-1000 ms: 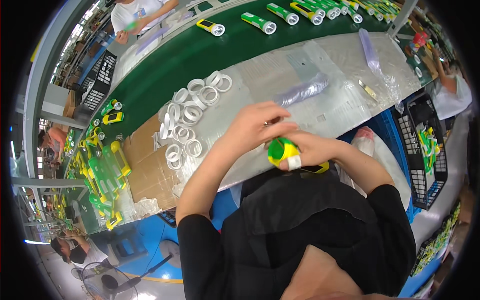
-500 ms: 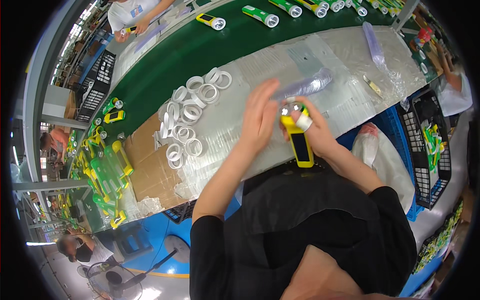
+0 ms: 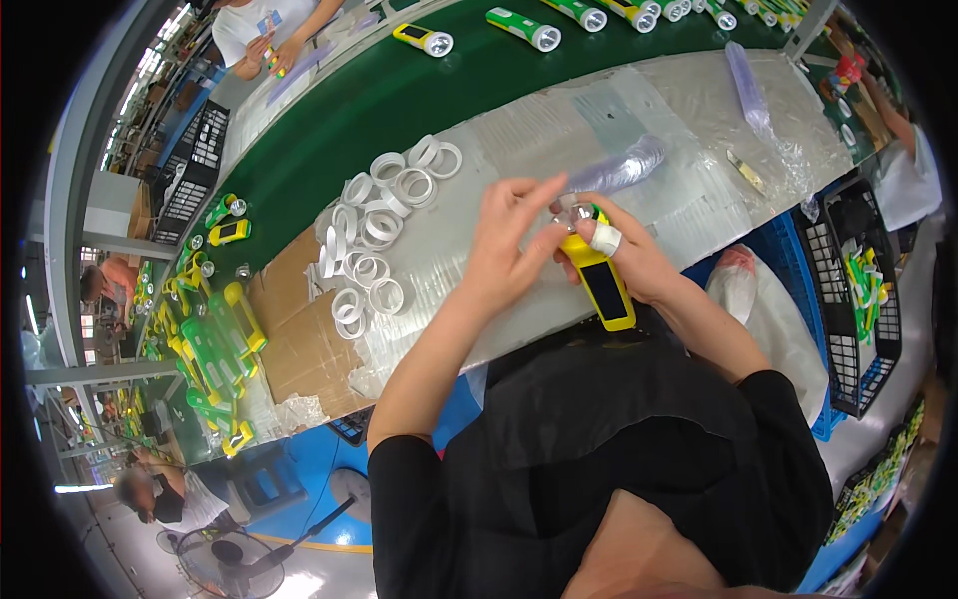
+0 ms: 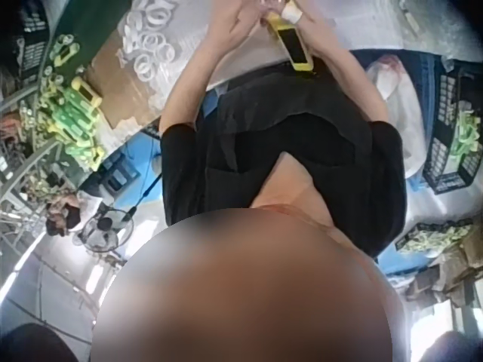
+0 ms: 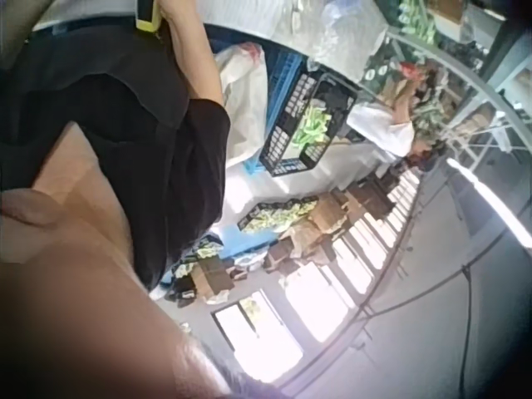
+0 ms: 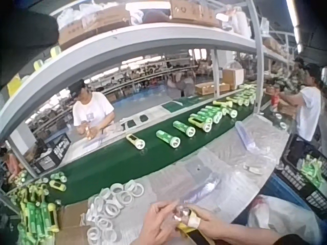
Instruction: Assembling plastic flashlights by attaching lenses and rings to the bodies.
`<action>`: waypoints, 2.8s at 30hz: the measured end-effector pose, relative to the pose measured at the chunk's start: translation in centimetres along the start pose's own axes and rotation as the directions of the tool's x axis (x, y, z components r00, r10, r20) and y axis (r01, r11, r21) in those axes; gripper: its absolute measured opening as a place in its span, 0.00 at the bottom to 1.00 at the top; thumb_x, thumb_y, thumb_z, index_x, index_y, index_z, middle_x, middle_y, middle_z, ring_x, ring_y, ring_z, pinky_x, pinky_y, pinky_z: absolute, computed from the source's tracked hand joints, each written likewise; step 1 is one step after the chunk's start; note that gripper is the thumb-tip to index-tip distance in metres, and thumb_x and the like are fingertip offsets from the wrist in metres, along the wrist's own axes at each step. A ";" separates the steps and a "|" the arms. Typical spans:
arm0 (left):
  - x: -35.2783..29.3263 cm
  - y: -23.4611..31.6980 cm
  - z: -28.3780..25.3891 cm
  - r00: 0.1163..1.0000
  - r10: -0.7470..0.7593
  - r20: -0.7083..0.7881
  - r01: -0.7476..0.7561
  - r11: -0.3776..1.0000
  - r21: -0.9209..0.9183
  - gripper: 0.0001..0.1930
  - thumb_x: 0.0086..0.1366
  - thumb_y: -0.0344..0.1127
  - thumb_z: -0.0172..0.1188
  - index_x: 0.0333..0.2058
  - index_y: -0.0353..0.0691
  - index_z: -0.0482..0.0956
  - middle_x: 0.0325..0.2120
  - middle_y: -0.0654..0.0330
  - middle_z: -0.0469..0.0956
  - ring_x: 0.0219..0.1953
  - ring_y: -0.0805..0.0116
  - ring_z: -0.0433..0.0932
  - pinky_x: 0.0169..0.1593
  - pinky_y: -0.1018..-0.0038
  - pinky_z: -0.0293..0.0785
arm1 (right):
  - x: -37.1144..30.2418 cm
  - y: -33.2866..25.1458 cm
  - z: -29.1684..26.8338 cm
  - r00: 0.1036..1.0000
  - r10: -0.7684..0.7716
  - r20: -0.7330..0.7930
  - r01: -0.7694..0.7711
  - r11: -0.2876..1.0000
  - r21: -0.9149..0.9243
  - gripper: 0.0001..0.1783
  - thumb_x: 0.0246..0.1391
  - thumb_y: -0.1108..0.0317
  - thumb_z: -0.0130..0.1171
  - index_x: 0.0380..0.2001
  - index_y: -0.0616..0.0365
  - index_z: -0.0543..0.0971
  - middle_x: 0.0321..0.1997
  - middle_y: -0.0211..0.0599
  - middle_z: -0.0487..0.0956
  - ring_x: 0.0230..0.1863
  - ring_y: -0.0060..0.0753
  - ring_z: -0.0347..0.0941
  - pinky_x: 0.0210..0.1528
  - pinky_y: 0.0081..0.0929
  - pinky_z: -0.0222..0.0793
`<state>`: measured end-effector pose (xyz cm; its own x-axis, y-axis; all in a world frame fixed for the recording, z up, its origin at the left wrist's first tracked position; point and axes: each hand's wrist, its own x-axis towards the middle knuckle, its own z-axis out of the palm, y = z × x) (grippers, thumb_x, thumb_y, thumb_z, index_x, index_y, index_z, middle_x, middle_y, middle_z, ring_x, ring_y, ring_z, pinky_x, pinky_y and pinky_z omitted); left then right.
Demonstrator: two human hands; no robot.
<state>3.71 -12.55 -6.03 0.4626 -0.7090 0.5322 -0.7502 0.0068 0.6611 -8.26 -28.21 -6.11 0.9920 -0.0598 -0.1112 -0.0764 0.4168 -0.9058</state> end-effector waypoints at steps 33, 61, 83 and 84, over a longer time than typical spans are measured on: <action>2.0 0.4 -6.8 0.973 0.144 -0.178 -0.134 0.989 0.067 0.17 0.49 0.30 0.75 0.39 0.37 0.82 0.44 0.54 0.76 0.44 0.64 0.77 0.43 0.73 0.73 | 7.9 1.2 2.7 0.922 -0.341 0.183 0.354 0.934 -0.043 0.25 0.60 0.67 0.58 0.58 0.58 0.63 0.39 0.36 0.76 0.33 0.23 0.75 0.35 0.24 0.73; 3.0 3.1 -2.2 0.999 -0.049 0.014 0.049 0.999 0.024 0.22 0.48 0.37 0.75 0.40 0.44 0.74 0.36 0.62 0.82 0.37 0.58 0.81 0.36 0.66 0.76 | 6.0 -15.2 2.2 0.803 0.259 0.537 0.548 0.033 -0.836 0.16 0.38 0.76 0.60 0.35 0.61 0.75 0.31 0.37 0.70 0.34 0.41 0.70 0.34 0.35 0.67; 2.2 1.3 -1.0 0.979 0.125 -0.160 -0.133 0.990 -0.043 0.35 0.45 0.33 0.77 0.52 0.40 0.70 0.43 0.55 0.79 0.40 0.64 0.81 0.43 0.70 0.77 | 3.1 -13.0 1.6 0.893 -0.052 0.446 0.444 -0.046 -0.895 0.23 0.46 0.57 0.68 0.40 0.60 0.72 0.30 0.38 0.76 0.28 0.43 0.74 0.29 0.35 0.68; 1.7 1.7 -1.4 0.991 0.065 -0.113 -0.082 0.985 -0.154 0.42 0.46 0.36 0.78 0.58 0.41 0.63 0.42 0.53 0.80 0.42 0.61 0.81 0.45 0.67 0.77 | 2.1 -13.6 1.9 0.884 -0.124 0.452 0.465 0.124 -0.877 0.24 0.48 0.55 0.67 0.41 0.61 0.73 0.29 0.38 0.76 0.28 0.44 0.74 0.29 0.35 0.68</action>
<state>3.91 -12.77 -3.22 0.4634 -0.6227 0.6305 -0.7039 0.1735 0.6887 -4.99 -32.26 6.73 0.9314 0.3051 0.1986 0.3640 -0.7714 -0.5220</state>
